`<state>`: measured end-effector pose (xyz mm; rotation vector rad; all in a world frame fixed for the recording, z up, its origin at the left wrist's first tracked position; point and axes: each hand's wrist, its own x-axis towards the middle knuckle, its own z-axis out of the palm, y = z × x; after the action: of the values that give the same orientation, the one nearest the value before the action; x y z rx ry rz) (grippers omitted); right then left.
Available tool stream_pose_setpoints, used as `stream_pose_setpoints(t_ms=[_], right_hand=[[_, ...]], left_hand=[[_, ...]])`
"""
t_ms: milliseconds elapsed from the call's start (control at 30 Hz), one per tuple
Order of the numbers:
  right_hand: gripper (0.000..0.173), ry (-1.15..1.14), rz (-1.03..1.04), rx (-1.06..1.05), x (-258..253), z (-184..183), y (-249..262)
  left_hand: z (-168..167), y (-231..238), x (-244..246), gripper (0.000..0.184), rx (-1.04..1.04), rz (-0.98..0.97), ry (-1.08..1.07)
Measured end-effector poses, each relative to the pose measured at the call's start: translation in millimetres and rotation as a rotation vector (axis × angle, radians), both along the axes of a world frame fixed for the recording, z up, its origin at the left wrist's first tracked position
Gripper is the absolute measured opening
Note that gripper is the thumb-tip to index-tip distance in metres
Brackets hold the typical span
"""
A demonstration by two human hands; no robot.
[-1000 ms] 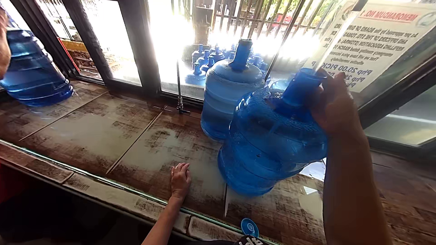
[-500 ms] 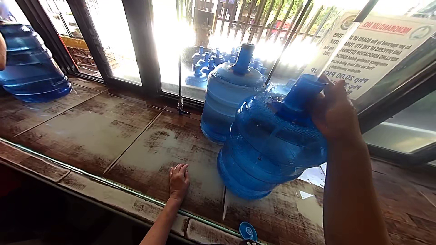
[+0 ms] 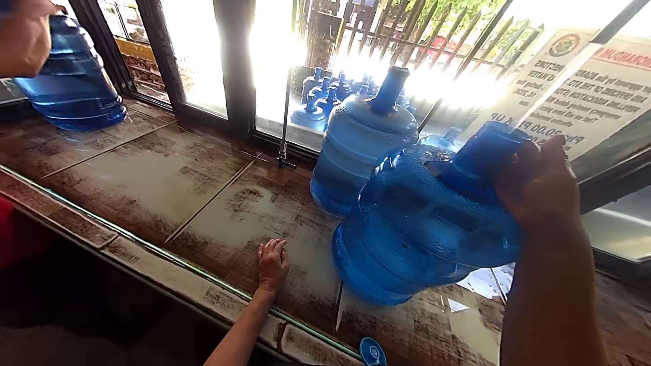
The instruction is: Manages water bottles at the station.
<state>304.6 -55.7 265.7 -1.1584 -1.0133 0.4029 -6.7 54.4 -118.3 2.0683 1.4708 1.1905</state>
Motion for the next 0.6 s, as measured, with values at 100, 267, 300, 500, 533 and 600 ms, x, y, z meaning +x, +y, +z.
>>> stream_pose_setpoints(t_ms=[100, 267, 300, 500, 533, 600], right_hand=[[0.058, 0.031, -0.020, 0.016, -1.4, 0.1, 0.5], [0.055, 0.061, -0.033, 0.030, 0.0, 0.2, 2.1], [0.056, 0.053, -0.020, 0.029, 1.1, -0.1, 1.6], [0.060, 0.030, -0.025, 0.023, 4.5, -1.8, 2.7], [0.060, 0.031, -0.032, 0.025, 4.7, -1.8, 3.1], [0.060, 0.029, -0.031, 0.032, 5.5, -2.2, 3.2]], left_hand=[[0.8, 1.0, 0.3, 0.032, -0.007, 0.004, -0.007], [3.2, 2.4, -0.2, 0.032, -0.023, 0.015, -0.009], [3.5, 2.8, -0.4, 0.032, -0.025, 0.017, -0.011], [4.9, 4.8, -2.4, 0.032, -0.050, 0.009, -0.036], [5.3, 5.1, -2.6, 0.032, -0.048, 0.009, -0.043], [6.5, 5.3, -3.4, 0.032, -0.054, 0.005, -0.053]])
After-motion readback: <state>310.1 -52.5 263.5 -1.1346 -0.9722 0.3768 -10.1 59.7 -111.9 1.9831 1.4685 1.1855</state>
